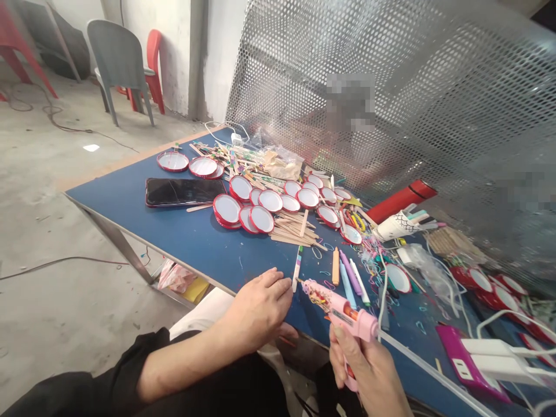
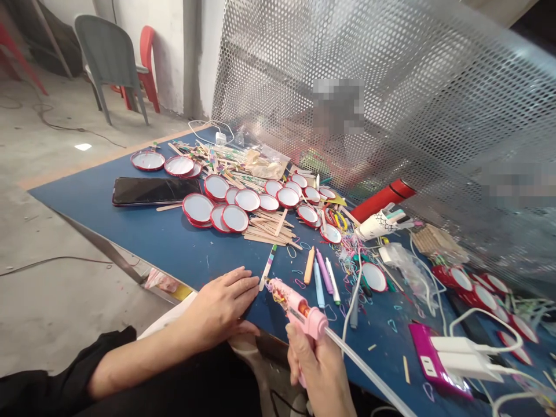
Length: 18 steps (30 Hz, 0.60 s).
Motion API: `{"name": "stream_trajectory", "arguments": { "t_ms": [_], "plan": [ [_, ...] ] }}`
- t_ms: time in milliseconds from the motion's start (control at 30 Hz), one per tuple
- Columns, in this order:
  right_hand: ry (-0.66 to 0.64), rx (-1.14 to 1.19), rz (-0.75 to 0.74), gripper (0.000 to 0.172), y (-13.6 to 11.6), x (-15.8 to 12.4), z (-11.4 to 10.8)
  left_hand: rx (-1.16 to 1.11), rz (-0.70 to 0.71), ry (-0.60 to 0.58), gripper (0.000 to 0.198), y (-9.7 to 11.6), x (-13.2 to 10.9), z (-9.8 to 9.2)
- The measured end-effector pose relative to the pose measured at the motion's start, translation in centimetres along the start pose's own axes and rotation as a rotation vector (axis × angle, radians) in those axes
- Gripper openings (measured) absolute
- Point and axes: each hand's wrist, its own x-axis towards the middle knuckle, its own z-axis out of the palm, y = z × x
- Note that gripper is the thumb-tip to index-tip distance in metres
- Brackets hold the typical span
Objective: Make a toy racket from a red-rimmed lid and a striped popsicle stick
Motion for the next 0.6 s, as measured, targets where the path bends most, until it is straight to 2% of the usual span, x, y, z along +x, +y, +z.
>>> {"name": "stream_trajectory", "arguments": {
  "t_ms": [600],
  "plan": [
    [-0.047, -0.085, 0.018, 0.062, -0.60, -0.64, -0.31, -0.038, -0.037, -0.036, 0.070, 0.08, 0.15, -0.53]
  ]
}}
